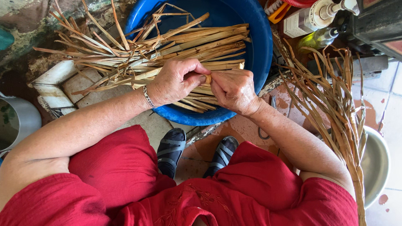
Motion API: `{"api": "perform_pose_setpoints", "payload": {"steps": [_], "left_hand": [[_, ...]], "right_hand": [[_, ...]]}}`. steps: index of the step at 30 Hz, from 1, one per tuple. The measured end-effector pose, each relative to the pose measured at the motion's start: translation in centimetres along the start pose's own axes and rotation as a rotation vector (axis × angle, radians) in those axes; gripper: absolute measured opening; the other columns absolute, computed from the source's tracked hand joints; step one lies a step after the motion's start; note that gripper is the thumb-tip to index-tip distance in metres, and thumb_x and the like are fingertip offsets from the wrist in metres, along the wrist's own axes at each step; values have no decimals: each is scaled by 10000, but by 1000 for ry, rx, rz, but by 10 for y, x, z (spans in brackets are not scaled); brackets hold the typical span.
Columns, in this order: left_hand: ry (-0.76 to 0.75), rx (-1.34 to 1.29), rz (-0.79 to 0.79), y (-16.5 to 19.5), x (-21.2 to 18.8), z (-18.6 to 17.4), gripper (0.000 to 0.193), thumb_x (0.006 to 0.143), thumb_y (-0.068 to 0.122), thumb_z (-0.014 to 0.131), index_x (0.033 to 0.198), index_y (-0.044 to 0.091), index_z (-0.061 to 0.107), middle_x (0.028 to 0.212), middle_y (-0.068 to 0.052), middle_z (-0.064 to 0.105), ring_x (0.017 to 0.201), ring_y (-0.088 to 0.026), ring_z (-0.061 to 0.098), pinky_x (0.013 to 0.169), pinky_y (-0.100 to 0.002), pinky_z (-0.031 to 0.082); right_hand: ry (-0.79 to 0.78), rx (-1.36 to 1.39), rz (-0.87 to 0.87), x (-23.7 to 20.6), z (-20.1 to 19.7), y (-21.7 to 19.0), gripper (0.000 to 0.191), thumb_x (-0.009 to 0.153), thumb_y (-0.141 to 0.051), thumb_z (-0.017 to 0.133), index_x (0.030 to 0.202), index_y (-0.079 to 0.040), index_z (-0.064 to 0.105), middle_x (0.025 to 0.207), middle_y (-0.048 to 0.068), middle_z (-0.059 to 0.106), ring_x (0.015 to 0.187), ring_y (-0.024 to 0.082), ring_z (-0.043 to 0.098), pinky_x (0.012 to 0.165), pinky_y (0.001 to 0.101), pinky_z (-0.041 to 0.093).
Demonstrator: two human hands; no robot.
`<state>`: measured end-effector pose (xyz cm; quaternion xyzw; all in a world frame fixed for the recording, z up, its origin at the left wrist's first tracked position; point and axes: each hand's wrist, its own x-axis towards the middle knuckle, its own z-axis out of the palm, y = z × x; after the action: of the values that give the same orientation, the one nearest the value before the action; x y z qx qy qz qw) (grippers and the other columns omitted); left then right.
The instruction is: The person sits on the floor and processes dried palm leaves by hand. They repeatedly pull apart the leaves over a blue basin, separating the fibrous strands and placing the processed material into a metal bowl.
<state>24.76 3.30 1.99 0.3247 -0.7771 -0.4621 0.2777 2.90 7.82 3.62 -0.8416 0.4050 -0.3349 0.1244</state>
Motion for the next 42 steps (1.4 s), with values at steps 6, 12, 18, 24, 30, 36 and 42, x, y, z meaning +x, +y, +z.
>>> {"api": "perform_pose_setpoints", "payload": {"steps": [6,12,18,24,30,36,42], "left_hand": [[38,12,-24,-17,10,-17,69,992,76,728,1042,39,697,926,-56,755,720,-61,697,588,-202,573],[187,94,-74,-53,3,-63,151,1025,-8,625,1132,35,722,984,-72,744,659,-25,565,529,-186,474],[-66,303,-417,-90,-2,-72,148,1001,174,662,1017,70,765,846,-106,756,517,-95,512,454,-273,399],[-641,499,-775,-113,-3,-35,226,882,241,696,1076,176,793,1092,-57,735,1000,-192,649,953,-415,526],[-684,556,-706,-128,18,-1,464,952,330,577,1408,257,615,1632,-90,319,1525,-338,242,1253,-525,225],[-702,640,-775,-134,41,20,703,858,377,604,1539,327,437,1724,-96,20,1570,-383,80,1215,-671,120],[-560,576,-802,-132,51,30,529,799,433,679,1289,234,680,1352,-126,592,1350,-330,472,1127,-581,371]], "right_hand": [[-138,116,166,1,3,29,338,925,-146,795,1235,-62,691,782,42,715,642,143,686,596,298,579],[-274,160,448,-16,-15,83,436,914,-215,825,1308,-130,658,902,32,752,760,117,704,664,290,598],[-392,224,683,-27,-47,104,357,875,-183,840,1197,-97,713,887,63,753,787,121,686,677,284,557],[-491,441,926,-38,-51,105,357,852,-174,799,1176,-96,672,886,88,774,743,167,720,666,307,579],[-609,984,1062,-63,-24,106,263,960,-117,681,1179,26,707,1074,181,773,887,251,760,772,414,651],[-411,1539,1084,-90,-18,102,412,963,-226,665,1325,-30,645,1314,221,670,1078,306,711,945,435,587],[0,1180,976,-121,1,121,445,1018,-316,708,1306,21,658,1130,177,639,989,233,615,934,412,548]]}}
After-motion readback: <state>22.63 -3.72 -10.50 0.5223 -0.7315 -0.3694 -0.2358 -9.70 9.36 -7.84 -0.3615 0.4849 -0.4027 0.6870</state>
